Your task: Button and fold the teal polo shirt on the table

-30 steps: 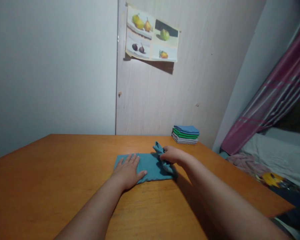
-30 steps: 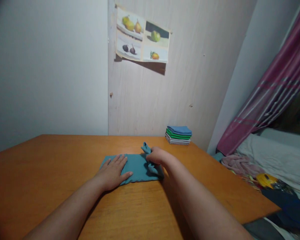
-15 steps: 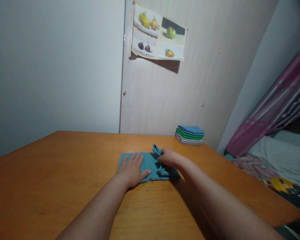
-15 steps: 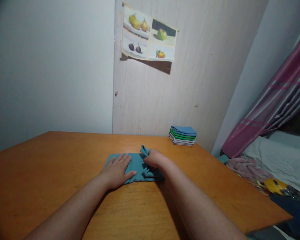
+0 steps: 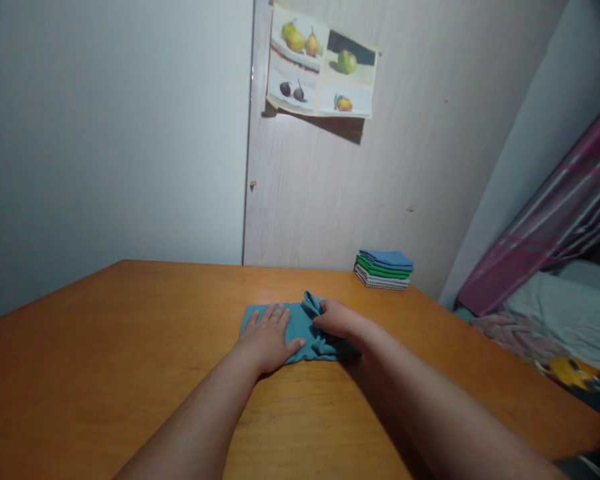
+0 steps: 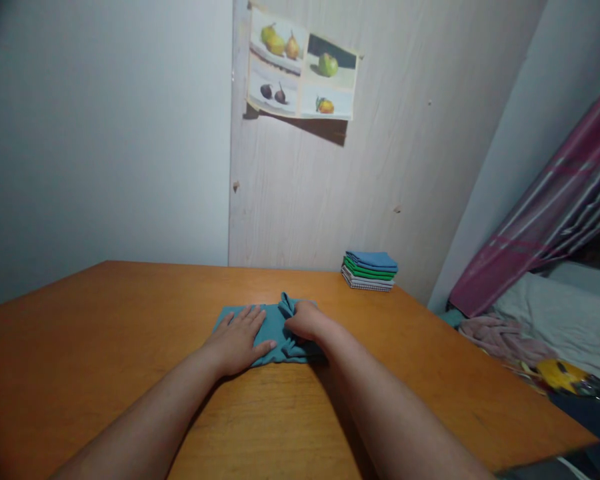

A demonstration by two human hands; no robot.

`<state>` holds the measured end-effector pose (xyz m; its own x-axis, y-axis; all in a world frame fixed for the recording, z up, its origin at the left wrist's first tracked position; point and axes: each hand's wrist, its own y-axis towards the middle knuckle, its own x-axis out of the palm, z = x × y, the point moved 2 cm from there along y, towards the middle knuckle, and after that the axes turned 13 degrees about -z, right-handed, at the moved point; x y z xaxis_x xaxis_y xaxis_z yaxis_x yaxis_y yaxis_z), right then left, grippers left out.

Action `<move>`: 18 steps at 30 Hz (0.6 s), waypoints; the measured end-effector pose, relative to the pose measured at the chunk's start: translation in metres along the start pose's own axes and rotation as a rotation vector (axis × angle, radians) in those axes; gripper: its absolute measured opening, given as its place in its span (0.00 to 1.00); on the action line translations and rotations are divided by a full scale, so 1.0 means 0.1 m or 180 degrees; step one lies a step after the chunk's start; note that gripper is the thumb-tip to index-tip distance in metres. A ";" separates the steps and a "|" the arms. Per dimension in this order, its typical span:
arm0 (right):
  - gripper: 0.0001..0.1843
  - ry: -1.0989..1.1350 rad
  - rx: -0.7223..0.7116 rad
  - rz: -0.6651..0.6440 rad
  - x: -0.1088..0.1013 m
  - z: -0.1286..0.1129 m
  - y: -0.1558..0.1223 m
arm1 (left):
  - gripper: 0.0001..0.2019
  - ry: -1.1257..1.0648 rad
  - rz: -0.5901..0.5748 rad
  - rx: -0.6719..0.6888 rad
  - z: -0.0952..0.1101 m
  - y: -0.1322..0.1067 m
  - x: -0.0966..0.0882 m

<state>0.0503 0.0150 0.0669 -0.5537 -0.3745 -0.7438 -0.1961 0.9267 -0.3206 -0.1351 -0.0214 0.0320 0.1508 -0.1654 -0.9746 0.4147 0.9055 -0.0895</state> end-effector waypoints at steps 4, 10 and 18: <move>0.08 0.0007 -0.0095 -0.0002 0.01 0.00 -0.04 | 0.44 0.0006 -0.0004 -0.0004 0.00 -0.01 0.00; 0.18 -0.0489 -0.0393 0.0949 -0.14 0.04 -0.02 | 0.43 0.0042 -0.0024 -0.0008 0.02 -0.03 -0.02; 0.22 -0.1163 -0.0885 0.0807 0.14 0.04 0.06 | 0.43 0.0016 0.0004 0.0004 0.01 -0.03 -0.01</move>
<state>0.0447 0.0147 0.0521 -0.3031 -0.0778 -0.9498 -0.3273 0.9445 0.0270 -0.1359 -0.0238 0.0336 0.1468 -0.1624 -0.9758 0.4156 0.9052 -0.0881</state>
